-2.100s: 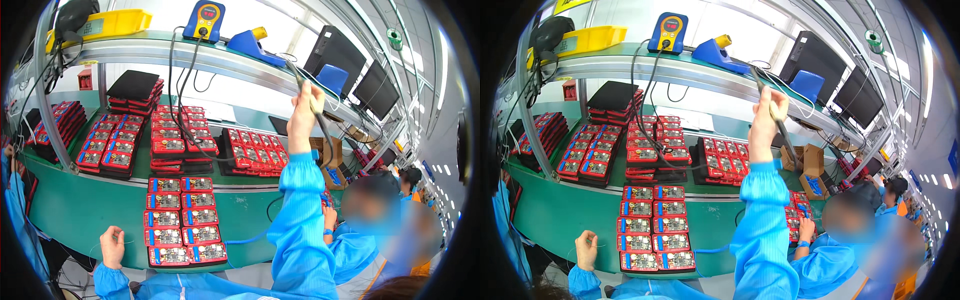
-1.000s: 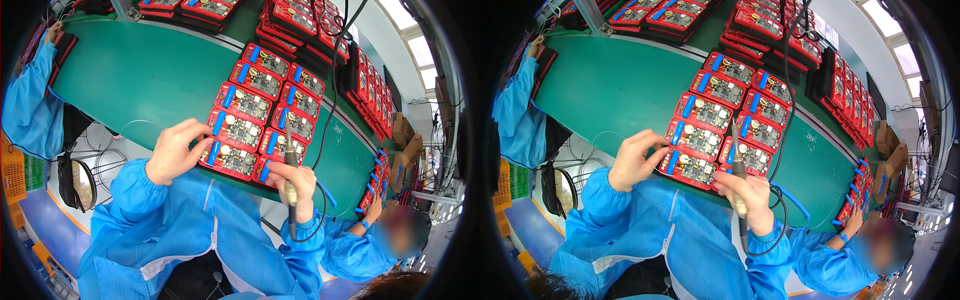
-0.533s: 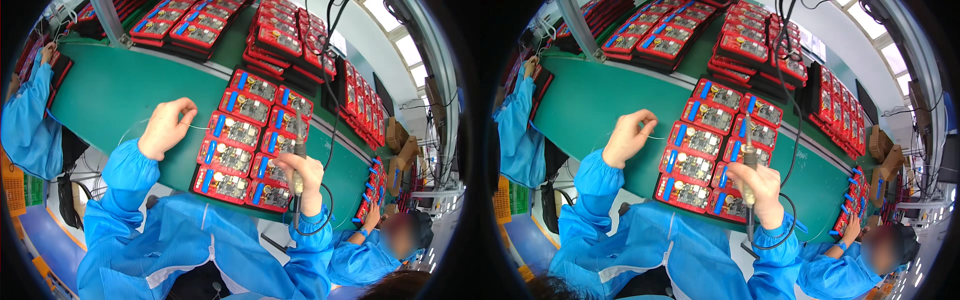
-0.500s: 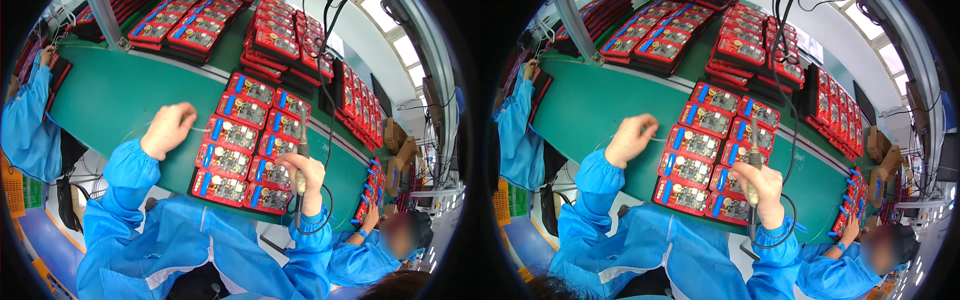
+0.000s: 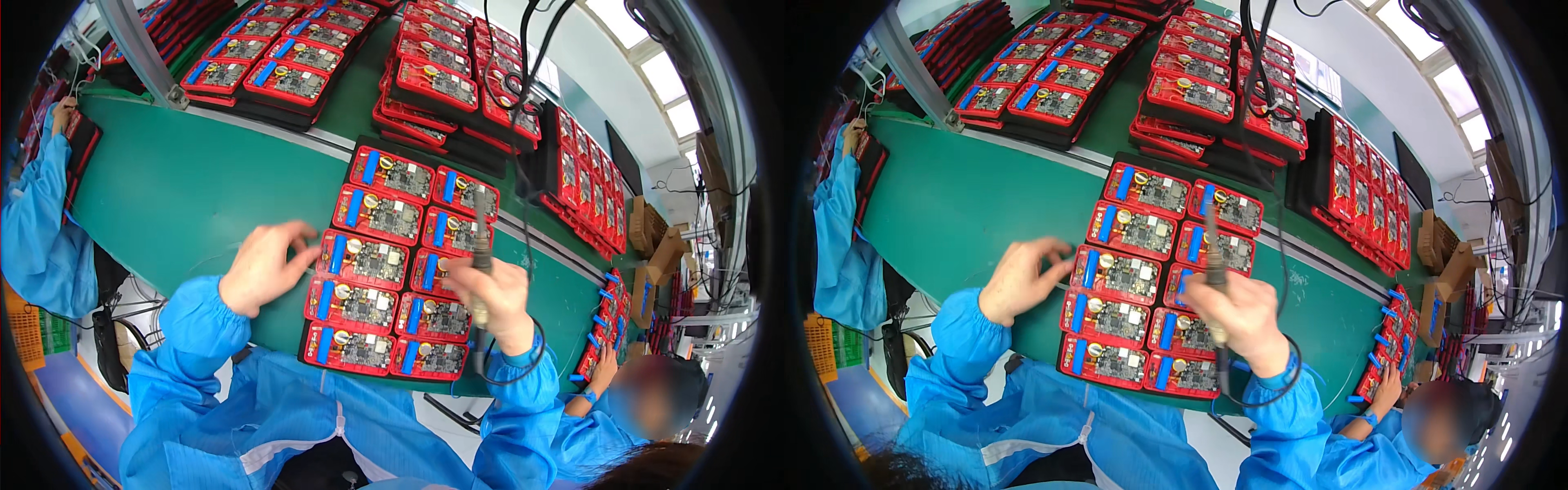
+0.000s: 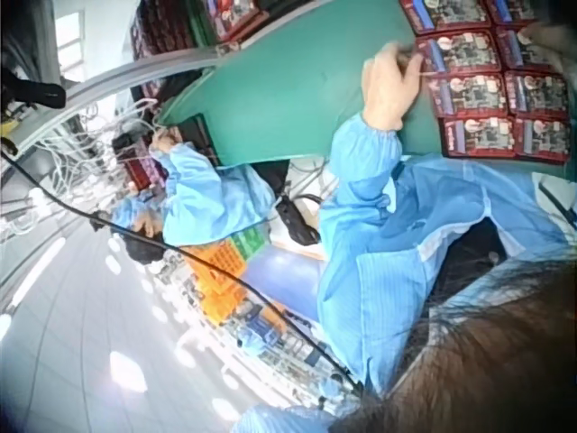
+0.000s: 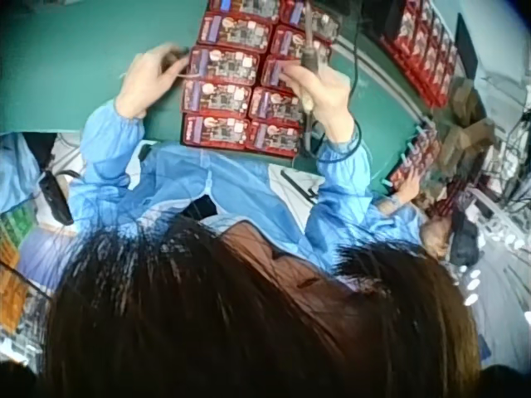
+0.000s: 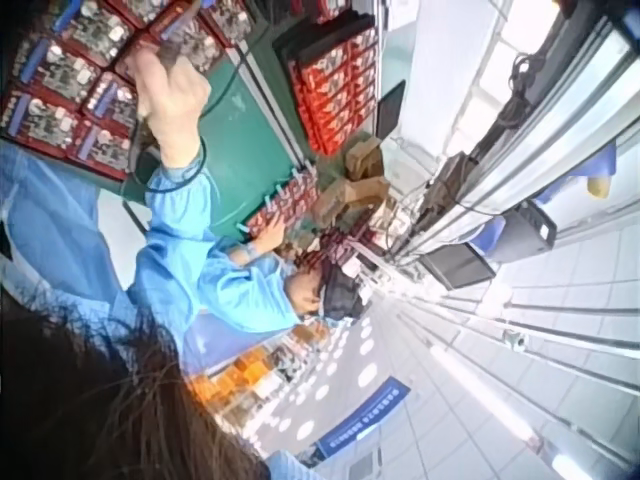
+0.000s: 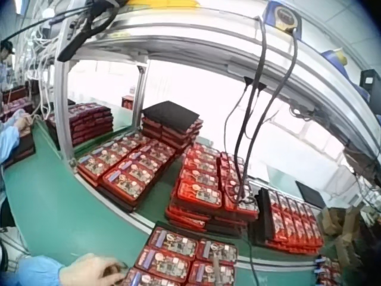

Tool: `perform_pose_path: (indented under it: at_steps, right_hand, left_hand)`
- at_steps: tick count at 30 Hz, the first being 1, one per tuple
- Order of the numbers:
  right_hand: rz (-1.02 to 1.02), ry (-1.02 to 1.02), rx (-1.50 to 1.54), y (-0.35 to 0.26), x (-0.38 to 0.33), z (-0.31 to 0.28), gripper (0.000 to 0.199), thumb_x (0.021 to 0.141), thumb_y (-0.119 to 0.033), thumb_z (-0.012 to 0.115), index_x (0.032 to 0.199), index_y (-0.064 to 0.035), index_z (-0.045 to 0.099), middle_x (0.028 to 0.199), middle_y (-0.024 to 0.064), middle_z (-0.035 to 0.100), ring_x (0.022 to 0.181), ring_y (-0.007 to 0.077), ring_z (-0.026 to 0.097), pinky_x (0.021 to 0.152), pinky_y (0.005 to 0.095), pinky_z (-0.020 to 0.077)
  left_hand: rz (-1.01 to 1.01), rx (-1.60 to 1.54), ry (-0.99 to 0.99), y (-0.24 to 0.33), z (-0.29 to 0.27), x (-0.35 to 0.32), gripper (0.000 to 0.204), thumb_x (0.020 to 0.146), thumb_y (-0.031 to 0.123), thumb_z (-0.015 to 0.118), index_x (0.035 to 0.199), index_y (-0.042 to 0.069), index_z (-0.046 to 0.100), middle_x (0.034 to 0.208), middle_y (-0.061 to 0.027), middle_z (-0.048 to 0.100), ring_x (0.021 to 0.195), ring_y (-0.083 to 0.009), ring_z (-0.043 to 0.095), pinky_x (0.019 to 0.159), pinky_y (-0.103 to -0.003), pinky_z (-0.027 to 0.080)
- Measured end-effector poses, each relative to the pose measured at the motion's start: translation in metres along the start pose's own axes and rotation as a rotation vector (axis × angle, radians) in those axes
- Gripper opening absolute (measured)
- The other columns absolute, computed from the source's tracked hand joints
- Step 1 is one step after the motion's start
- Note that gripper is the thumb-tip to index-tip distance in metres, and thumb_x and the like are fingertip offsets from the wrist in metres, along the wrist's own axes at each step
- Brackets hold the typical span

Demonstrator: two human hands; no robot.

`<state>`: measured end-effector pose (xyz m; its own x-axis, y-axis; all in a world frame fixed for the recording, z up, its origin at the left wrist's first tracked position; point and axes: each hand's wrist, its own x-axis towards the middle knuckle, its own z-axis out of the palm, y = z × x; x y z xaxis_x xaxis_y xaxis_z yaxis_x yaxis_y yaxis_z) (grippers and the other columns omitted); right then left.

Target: The person solders components or wires onto red circuit boards using a soldering iron and solder wire at a soldering station.

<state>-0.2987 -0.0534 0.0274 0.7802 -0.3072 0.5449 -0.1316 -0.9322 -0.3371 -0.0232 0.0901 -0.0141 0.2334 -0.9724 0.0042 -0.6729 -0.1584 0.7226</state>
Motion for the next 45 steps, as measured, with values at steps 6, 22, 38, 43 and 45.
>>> perform_pose_path:
  at_steps: [6, 22, 38, 43, 45]
  right_hand:
    - [-0.009, -0.131, -0.028, 0.026, 0.036, 0.044, 0.028, 0.07, -0.007, 0.062, 0.096, -0.0158, 0.062, 0.077, 0.0033, 0.058, 0.062, 0.0224, 0.058, 0.048, 0.0344, 0.0457]
    - [0.135, -0.081, -0.02, 0.06, 0.051, 0.091, 0.034, 0.07, -0.002, 0.061, 0.1, -0.0159, 0.057, 0.068, 0.006, 0.05, 0.061, 0.026, 0.056, 0.047, 0.0388, 0.0446]
    - [0.241, 0.575, 0.281, -0.013, -0.011, -0.037, 0.033, 0.078, 0.006, 0.067, 0.094, -0.0107, 0.044, 0.085, 0.0145, 0.067, 0.067, 0.0174, 0.063, 0.055, 0.0243, 0.0476]
    - [0.606, 1.055, 0.066, -0.001, -0.048, -0.078, 0.033, 0.083, 0.008, 0.063, 0.101, -0.0069, 0.039, 0.086, 0.0152, 0.065, 0.081, 0.0174, 0.065, 0.075, 0.0239, 0.0491]
    - [0.628, 0.994, -0.202, 0.017, -0.061, -0.084, 0.036, 0.078, 0.006, 0.07, 0.098, -0.0079, 0.044, 0.09, 0.0107, 0.066, 0.062, 0.0022, 0.047, 0.057, 0.016, 0.0394]
  left_hand:
    - [0.315, -0.007, 0.055, 0.022, 0.011, 0.086, 0.017, 0.077, 0.009, 0.069, 0.092, 0.006, 0.065, 0.081, -0.0096, 0.059, 0.074, -0.0275, 0.06, 0.063, -0.037, 0.048]
    - [0.359, -0.096, -0.005, -0.002, 0.036, 0.113, 0.009, 0.077, 0.008, 0.068, 0.085, 0.005, 0.067, 0.082, -0.0081, 0.059, 0.07, -0.0265, 0.061, 0.061, -0.036, 0.049]
    - [0.357, -0.239, 0.053, -0.003, 0.042, 0.116, 0.009, 0.075, -0.002, 0.068, 0.083, 0.0, 0.067, 0.072, -0.0053, 0.053, 0.057, -0.0123, 0.047, 0.05, -0.026, 0.036]
    - [0.365, -0.255, 0.108, 0.011, 0.027, 0.101, 0.024, 0.078, -0.004, 0.065, 0.101, 0.0, 0.064, 0.078, -0.005, 0.053, 0.058, -0.013, 0.048, 0.053, -0.025, 0.04]
    - [0.328, -0.248, 0.096, 0.013, 0.016, 0.086, 0.028, 0.078, -0.006, 0.064, 0.105, -0.001, 0.062, 0.078, -0.0023, 0.051, 0.056, -0.0064, 0.04, 0.047, -0.022, 0.033]
